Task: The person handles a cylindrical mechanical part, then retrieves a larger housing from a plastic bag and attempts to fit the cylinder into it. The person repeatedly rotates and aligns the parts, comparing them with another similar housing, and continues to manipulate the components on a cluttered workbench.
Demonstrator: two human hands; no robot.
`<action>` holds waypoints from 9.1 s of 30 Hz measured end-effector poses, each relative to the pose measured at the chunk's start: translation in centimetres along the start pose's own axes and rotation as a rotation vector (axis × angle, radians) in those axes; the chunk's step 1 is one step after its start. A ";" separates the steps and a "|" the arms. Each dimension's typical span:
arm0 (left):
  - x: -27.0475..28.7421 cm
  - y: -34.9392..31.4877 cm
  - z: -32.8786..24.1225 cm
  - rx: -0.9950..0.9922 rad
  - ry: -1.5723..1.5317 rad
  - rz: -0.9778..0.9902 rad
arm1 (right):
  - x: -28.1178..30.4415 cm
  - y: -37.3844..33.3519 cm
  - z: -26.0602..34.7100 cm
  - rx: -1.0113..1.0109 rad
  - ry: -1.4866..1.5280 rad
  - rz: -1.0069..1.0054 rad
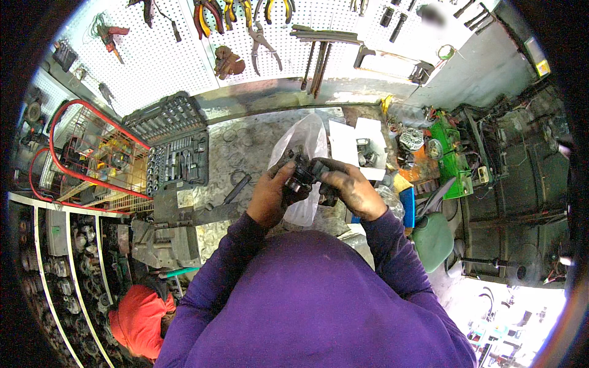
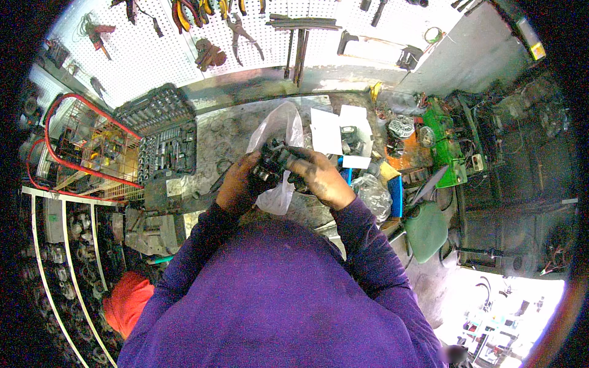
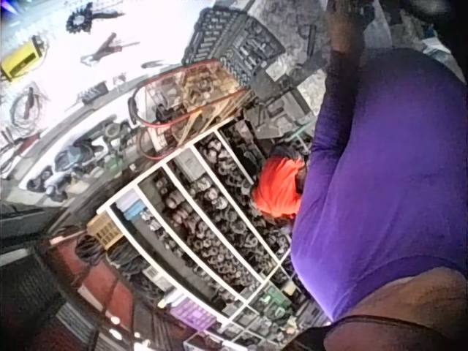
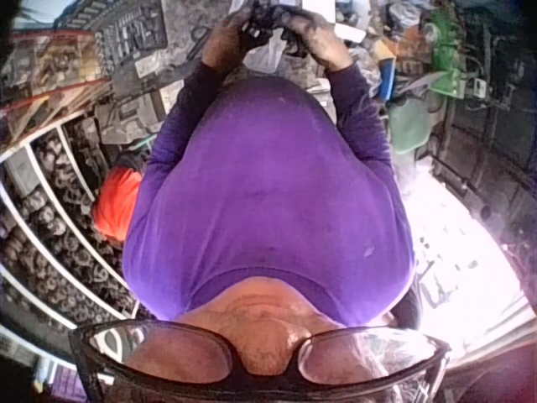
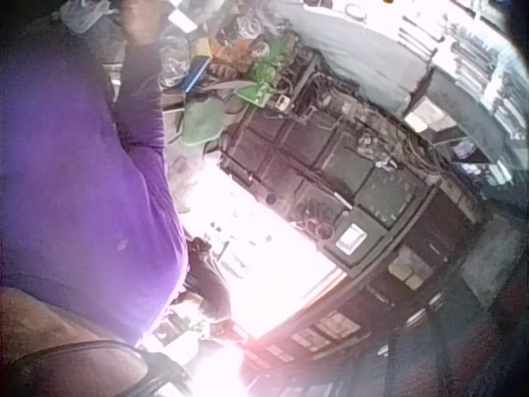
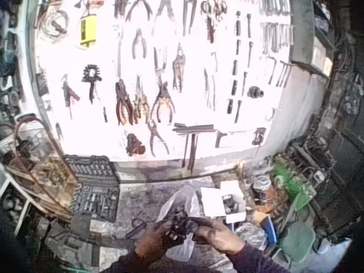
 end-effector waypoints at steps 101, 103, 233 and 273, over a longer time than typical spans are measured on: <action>-0.8 -0.3 -2.9 -0.229 0.546 -0.060 | -1.4 -1.3 -0.5 -0.075 0.240 -0.192; -0.7 -0.2 -2.7 -0.220 0.519 -0.045 | -1.3 -1.4 -0.4 -0.069 0.223 -0.187; -1.6 0.0 -2.3 -0.276 0.355 -0.007 | -2.4 -0.5 1.6 0.177 -0.106 -0.401; -0.8 1.6 0.9 -0.008 -0.217 0.126 | -2.2 -1.4 4.4 0.122 -0.312 -0.443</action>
Point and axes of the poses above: each hand's wrist, its own y-axis towards the middle knuckle, its own x-axis out of the back of the hand, z = x × y, the point moved 8 cm from there along y, towards the middle knuckle, and after that the axes turned 9 degrees about -y, right-handed, at the moved point
